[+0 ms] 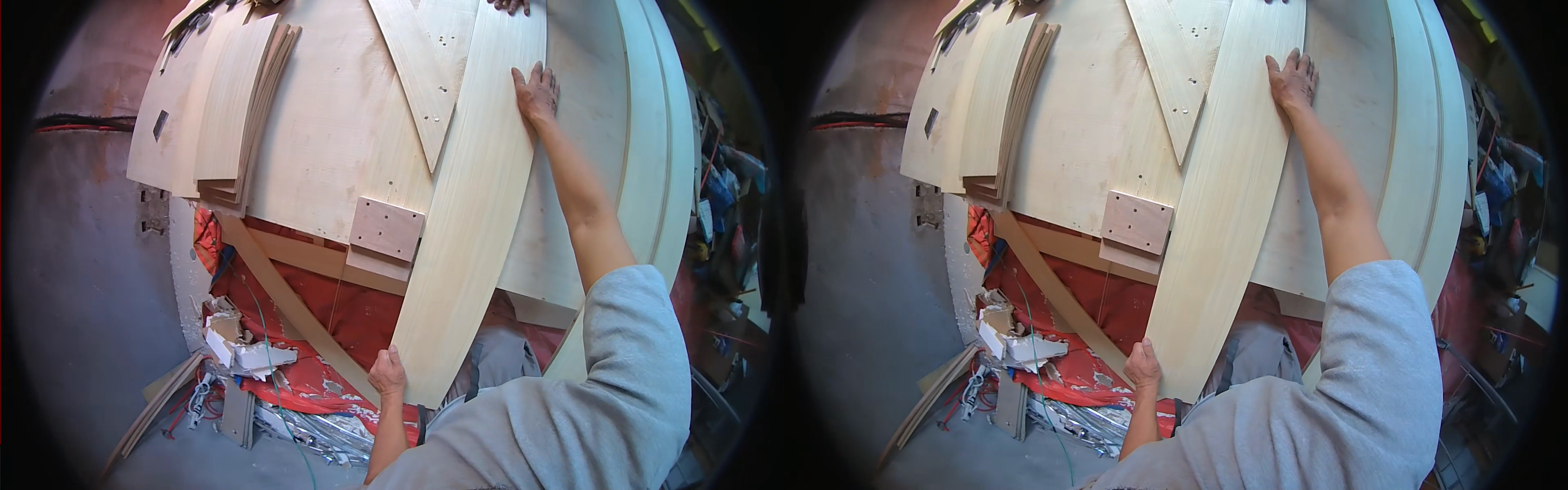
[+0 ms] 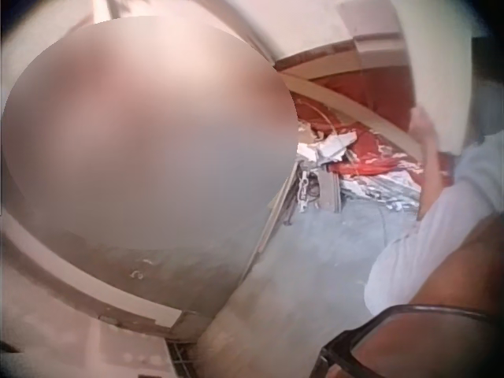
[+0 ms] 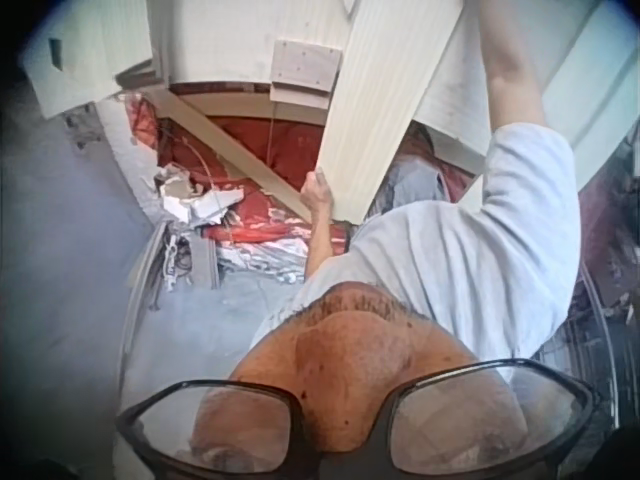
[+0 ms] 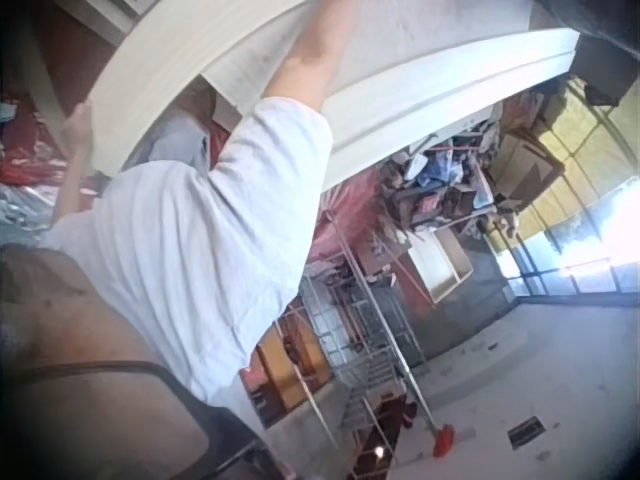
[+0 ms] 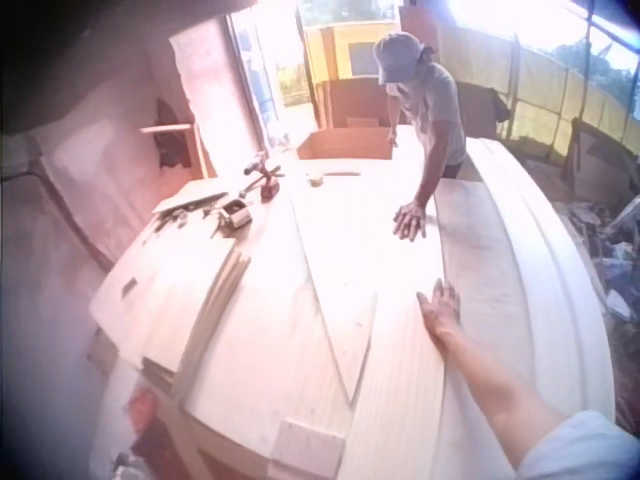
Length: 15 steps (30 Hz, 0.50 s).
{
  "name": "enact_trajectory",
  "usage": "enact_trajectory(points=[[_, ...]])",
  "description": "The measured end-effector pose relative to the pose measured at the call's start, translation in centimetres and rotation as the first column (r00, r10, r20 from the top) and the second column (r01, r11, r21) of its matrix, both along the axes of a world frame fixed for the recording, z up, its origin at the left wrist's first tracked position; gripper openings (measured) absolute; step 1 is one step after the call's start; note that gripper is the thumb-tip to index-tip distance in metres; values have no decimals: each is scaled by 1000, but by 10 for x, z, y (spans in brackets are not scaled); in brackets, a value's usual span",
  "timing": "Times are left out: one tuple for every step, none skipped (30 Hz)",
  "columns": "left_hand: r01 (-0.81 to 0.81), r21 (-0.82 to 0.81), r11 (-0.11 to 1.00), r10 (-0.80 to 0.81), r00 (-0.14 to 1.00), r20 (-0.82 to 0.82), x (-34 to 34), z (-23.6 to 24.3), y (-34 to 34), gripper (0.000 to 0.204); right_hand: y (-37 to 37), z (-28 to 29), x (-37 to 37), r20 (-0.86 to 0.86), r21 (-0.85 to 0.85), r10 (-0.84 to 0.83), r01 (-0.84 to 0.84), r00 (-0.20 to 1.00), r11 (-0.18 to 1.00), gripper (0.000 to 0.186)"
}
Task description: The person positions wooden boards on a large panel on a workbench, handling long slats and smaller rectangular pieces by hand.
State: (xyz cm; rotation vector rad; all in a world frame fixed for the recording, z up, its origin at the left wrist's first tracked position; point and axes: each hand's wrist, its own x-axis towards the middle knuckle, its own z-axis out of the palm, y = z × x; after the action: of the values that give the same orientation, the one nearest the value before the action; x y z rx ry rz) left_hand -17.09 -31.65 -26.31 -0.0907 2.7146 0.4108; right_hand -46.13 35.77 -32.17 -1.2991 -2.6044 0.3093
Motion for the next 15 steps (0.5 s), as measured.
enact_trajectory(points=[[1, -9, 1000, -1, 1000, -16, 6, -1, -8, 56, -9, 3, 6, 3, -23, -5, 5, 1000, 1000, 94], [-6, 1, 1000, 6, 1000, -14, 11, -2, -17, 56, -17, 4, 13, 5, -47, -12, 12, 1000, 999, 94], [4, -3, 1000, -4, 1000, -29, 17, -3, -25, 55, -24, 5, 19, 7, -38, -5, 5, 1000, 999, 94], [8, -8, 1000, -9, 999, -46, 23, -4, -33, 54, -33, 4, 24, 16, -43, -10, 10, 1000, 999, 94], [-2, -2, 1000, 1, 999, -48, 29, -4, -41, 54, -41, 4, 28, 25, -49, -16, 17, 1000, 999, 95], [-3, -7, 1000, 3, 998, -61, 34, -6, -48, 54, -48, 4, 32, 23, -42, -7, 8, 1000, 999, 95], [-4, -14, 1000, 2, 997, -76, 39, -6, -55, 54, -56, 4, 37, 24, -47, -7, 9, 1000, 999, 95], [-11, -9, 1000, 10, 997, -78, 44, -6, -63, 54, -64, 5, 42, 25, -52, -8, 10, 1000, 999, 95], [-9, -2, 1000, 8, 997, -75, 49, -5, -70, 54, -72, 4, 47, 22, -47, -2, 3, 1000, 999, 95], [-4, 7, 1000, 5, 997, -76, 53, -5, -76, 53, -79, 6, 53, 22, -50, -4, 5, 1000, 999, 95], [-8, 10, 1000, 9, 997, -80, 58, -4, -83, 53, -87, 6, 58, 22, -58, -5, 6, 1000, 998, 95], [-14, -5, 1000, 14, 997, -80, 63, -3, -90, 53, -95, 7, 63, 18, -55, -1, 2, 1000, 998, 95], [-16, -20, 1000, 15, 997, -78, 68, -2, -97, 53, -103, 7, 69, 18, -61, 1, 0, 1000, 998, 95], [-16, -18, 1000, 15, 997, -80, 74, -3, -105, 53, -111, 8, 75, 18, -66, 3, -2, 1000, 998, 95], [-15, -28, 1000, 13, 996, -83, 79, -4, -112, 53, -118, 8, 82, 16, -63, 2, -1, 1000, 998, 95]])
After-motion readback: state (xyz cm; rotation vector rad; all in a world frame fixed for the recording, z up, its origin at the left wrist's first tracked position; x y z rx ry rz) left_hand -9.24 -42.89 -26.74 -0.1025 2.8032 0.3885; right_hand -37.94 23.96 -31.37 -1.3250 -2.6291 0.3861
